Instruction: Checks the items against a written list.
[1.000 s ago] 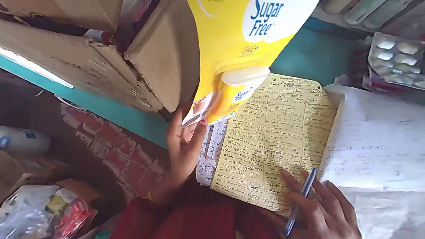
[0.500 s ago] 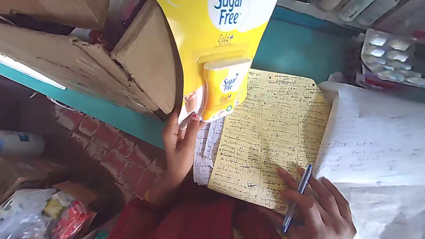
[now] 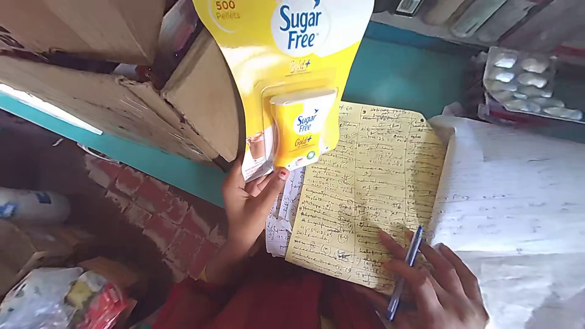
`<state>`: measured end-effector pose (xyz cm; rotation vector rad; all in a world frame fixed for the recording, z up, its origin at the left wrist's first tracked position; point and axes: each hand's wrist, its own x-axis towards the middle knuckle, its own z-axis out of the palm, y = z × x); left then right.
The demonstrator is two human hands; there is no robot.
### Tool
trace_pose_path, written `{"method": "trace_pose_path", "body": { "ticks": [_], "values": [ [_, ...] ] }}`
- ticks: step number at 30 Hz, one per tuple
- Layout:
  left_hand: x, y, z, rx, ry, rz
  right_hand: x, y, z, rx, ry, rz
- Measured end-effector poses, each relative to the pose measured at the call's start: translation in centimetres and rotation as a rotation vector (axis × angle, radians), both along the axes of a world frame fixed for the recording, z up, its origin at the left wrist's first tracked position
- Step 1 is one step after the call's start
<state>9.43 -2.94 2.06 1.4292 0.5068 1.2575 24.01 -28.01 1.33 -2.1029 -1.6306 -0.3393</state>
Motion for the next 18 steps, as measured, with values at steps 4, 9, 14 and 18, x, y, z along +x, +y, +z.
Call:
{"method": "trace_pose_path", "body": {
  "ticks": [4,9,14,18],
  "values": [
    [-0.13,0.06,-0.09,-0.026,-0.022,-0.032,0.0,0.04,0.02,-0.002,-0.019,-0.001],
    [-0.21,0.12,-0.3,-0.02,-0.038,-0.043,-0.02,0.1,-0.04,0.002,-0.035,0.001],
    [-0.44,0.07,-0.33,-0.023,-0.018,-0.07,-0.01,0.12,0.01,0.001,-0.033,0.001],
    [-0.5,0.16,-0.54,-0.006,-0.014,-0.073,-0.03,0.08,0.1,-0.004,-0.022,0.003]
  ]
}}
